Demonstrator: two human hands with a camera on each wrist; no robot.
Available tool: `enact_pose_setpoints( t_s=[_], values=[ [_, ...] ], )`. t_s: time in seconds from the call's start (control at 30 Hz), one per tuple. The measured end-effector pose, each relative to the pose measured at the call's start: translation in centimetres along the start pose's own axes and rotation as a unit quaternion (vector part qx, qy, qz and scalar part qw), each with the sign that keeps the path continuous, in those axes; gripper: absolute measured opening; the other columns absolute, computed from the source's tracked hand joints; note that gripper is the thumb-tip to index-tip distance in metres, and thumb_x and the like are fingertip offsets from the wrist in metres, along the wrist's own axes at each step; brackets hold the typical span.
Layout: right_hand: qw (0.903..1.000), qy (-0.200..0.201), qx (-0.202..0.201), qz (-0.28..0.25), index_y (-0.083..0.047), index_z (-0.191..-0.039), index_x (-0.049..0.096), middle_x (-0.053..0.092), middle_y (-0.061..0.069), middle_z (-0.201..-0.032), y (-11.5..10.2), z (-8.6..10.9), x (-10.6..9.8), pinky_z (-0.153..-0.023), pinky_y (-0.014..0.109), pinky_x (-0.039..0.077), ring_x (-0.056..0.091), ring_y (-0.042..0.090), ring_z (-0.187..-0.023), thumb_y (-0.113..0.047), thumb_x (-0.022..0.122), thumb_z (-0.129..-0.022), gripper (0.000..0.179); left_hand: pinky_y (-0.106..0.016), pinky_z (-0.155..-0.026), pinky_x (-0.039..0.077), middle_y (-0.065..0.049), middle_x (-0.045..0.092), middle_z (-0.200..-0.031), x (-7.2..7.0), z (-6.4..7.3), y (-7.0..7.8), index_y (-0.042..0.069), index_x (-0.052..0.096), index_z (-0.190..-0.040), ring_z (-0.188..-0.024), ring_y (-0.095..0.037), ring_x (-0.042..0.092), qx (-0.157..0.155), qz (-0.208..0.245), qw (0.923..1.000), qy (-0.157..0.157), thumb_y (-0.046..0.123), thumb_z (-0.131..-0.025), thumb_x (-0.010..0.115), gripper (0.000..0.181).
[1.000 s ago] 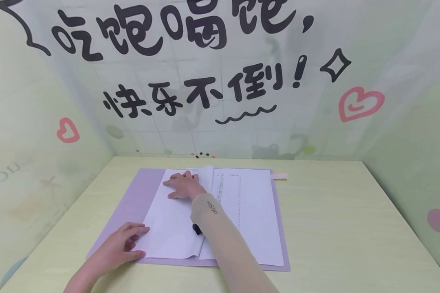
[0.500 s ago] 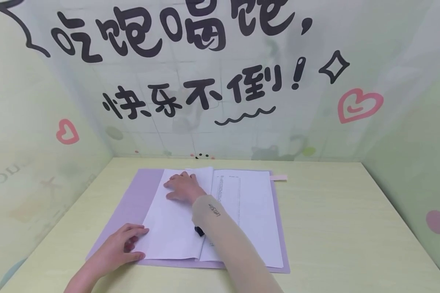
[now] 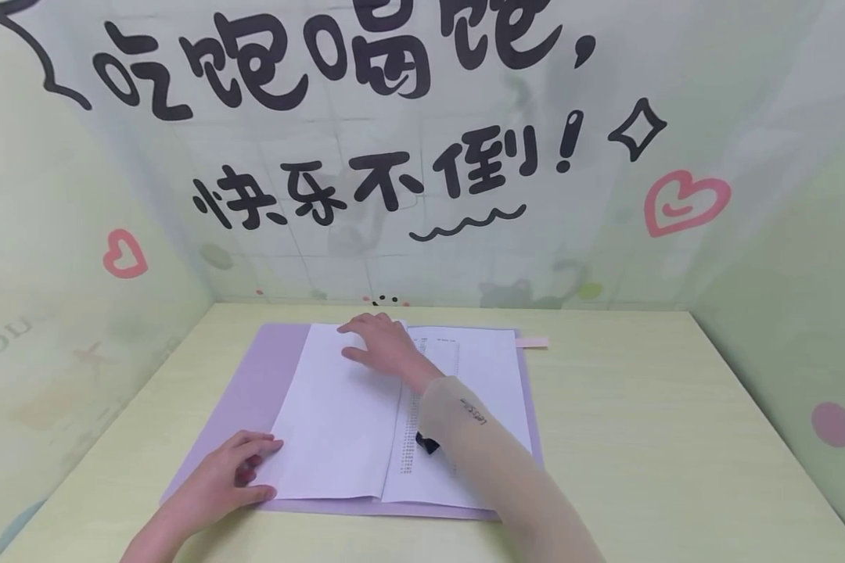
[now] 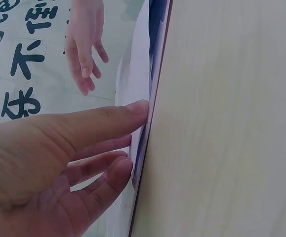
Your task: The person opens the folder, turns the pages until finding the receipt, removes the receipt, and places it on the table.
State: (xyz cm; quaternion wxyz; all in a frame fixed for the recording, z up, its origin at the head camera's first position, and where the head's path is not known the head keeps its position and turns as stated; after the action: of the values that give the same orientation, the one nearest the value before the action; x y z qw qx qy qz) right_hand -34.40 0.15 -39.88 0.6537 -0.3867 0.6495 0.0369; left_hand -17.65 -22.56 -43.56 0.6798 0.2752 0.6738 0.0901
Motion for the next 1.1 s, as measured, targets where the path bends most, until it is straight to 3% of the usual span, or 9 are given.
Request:
enact_pose_setpoints(
  t_s=[0.23,0.4,0.57,1.1],
  values=[
    [0.9948,0.051,0.067,-0.057,-0.024,-0.14,0.054,0.048,0.001,-0.152,3.4,3.1,-2.7,-0.121,0.052,0.028,0.035,0.026,-0.148,-0.03,0.062,-0.098,0.044,-0.02,-0.076,0.05,-0.007,0.061,-0.123,-0.1,0.0,0.0,0.006,0.067,-0.12,-0.088,-0.006,0.053,-0.005,0.003,1.0,-0.006,0.019,-0.067,0.089,0.059],
    [0.991,0.078,0.087,-0.066,-0.02,-0.144,0.05,0.049,0.001,-0.151,5.5,5.1,-4.7,-0.116,0.049,0.037,0.044,0.026,-0.141,-0.032,0.061,-0.098,0.048,-0.019,-0.073,0.048,-0.005,0.06,-0.123,-0.2,-0.1,0.0,0.005,0.067,-0.121,-0.085,-0.003,0.049,-0.016,0.009,0.9998,-0.01,0.018,-0.068,0.088,0.059],
    [0.9879,0.097,0.097,-0.073,-0.013,-0.147,0.045,0.051,0.009,-0.148,7.2,6.7,-6.2,-0.111,0.05,0.043,0.051,0.031,-0.133,-0.03,0.06,-0.098,0.054,-0.019,-0.073,0.048,-0.006,0.061,-0.122,-0.2,-0.1,0.1,0.004,0.067,-0.121,-0.084,-0.003,0.049,-0.008,0.006,0.9999,-0.007,0.018,-0.068,0.088,0.059],
    [0.9853,0.094,0.124,-0.07,-0.004,-0.144,0.047,0.05,0.02,-0.145,12.3,11.8,-6.4,-0.108,0.057,0.04,0.049,0.041,-0.128,-0.022,0.066,-0.094,0.056,-0.02,-0.074,0.048,-0.006,0.061,-0.121,-0.2,0.0,0.0,0.003,0.067,-0.121,-0.084,-0.002,0.048,0.007,0.006,0.9999,0.003,0.019,-0.067,0.089,0.06]
  ],
)
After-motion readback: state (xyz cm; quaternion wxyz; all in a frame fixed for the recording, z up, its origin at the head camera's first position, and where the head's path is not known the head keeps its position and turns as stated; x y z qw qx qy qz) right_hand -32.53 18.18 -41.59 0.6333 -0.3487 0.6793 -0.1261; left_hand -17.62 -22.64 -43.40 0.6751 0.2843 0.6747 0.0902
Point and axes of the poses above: each hand's wrist, its own z-axis away from the middle knuckle, its own x-axis out of the palm, y = z × x, the point moved 4 cm from there along -z, towards the middle knuckle
